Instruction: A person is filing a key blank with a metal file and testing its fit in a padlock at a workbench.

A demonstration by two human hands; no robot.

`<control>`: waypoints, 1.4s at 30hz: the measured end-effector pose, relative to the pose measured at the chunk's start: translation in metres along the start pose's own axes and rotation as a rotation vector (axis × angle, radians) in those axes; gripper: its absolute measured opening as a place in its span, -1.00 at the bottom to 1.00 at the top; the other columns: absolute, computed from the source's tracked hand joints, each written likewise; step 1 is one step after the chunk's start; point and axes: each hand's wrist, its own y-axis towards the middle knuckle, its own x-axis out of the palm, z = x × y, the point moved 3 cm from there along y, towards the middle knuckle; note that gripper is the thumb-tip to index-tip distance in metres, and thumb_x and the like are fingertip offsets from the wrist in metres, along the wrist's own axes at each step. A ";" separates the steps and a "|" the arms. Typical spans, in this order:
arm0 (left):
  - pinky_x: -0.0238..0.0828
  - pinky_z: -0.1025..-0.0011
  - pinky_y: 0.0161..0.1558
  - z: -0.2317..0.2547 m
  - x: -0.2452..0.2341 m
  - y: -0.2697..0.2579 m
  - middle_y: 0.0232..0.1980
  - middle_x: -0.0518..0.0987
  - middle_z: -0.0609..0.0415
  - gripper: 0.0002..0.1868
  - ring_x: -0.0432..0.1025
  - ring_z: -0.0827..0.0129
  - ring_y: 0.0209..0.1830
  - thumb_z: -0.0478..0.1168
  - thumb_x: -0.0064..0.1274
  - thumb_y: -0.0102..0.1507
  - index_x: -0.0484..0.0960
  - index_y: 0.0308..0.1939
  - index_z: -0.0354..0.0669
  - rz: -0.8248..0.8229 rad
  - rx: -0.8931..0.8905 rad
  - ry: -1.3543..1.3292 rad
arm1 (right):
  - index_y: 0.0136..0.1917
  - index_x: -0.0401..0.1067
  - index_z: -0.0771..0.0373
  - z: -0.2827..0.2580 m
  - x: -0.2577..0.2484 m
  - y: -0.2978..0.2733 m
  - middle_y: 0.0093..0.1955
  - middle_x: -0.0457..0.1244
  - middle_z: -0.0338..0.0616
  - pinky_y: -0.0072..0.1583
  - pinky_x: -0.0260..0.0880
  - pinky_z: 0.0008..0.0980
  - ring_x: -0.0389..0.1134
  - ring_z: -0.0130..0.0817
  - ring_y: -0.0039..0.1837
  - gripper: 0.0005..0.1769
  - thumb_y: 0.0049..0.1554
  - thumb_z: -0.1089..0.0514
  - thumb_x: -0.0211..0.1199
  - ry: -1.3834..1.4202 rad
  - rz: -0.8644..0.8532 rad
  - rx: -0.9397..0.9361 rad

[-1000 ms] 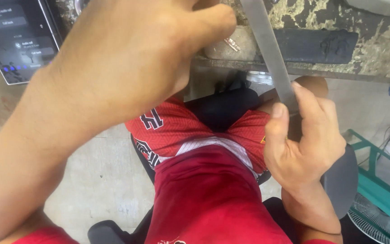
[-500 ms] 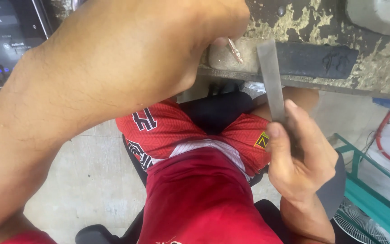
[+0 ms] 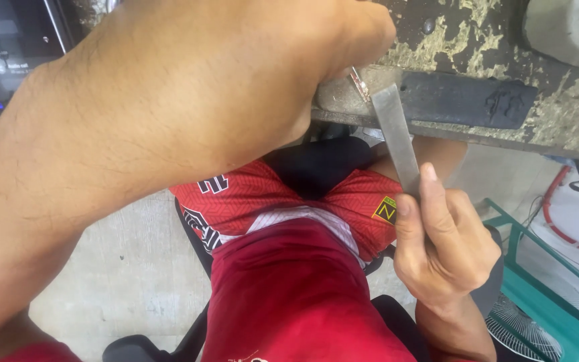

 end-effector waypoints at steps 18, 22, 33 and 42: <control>0.14 0.03 -0.34 0.006 0.001 0.019 -0.02 0.44 -0.19 -0.75 0.36 -0.13 -0.16 -0.48 0.14 0.10 0.41 -0.21 -0.32 -0.002 -0.016 -0.046 | 0.38 0.41 0.62 -0.011 0.000 0.009 -0.25 0.18 0.08 -0.22 0.18 -0.24 0.08 -0.17 -0.34 -0.66 0.38 0.39 0.28 -0.171 -0.038 -0.096; 0.15 0.03 -0.34 -0.001 0.001 0.016 -0.01 0.44 -0.20 -0.76 0.36 -0.13 -0.16 -0.48 0.14 0.12 0.41 -0.21 -0.33 -0.011 0.023 -0.084 | 0.39 0.41 0.60 -0.007 0.001 0.011 -0.23 0.20 0.08 -0.22 0.19 -0.19 0.08 -0.15 -0.33 -0.64 0.38 0.39 0.32 -0.179 -0.016 -0.131; 0.17 0.02 -0.32 0.004 -0.004 0.023 0.01 0.45 -0.22 -0.79 0.37 -0.15 -0.16 -0.49 0.13 0.15 0.41 -0.22 -0.35 -0.028 0.024 -0.092 | 0.37 0.44 0.66 -0.005 -0.005 0.008 -0.26 0.14 0.04 -0.25 0.16 -0.20 0.02 -0.18 -0.36 -0.63 0.34 0.43 0.33 -0.205 -0.058 -0.171; 0.19 0.02 -0.31 0.008 -0.011 0.023 0.02 0.45 -0.24 -0.81 0.38 -0.16 -0.15 -0.50 0.12 0.18 0.40 -0.22 -0.37 -0.049 0.035 -0.100 | 0.39 0.42 0.65 -0.004 -0.004 0.020 -0.21 0.22 0.04 -0.25 0.23 -0.20 0.11 -0.20 -0.34 -0.62 0.35 0.42 0.36 -0.227 -0.092 -0.226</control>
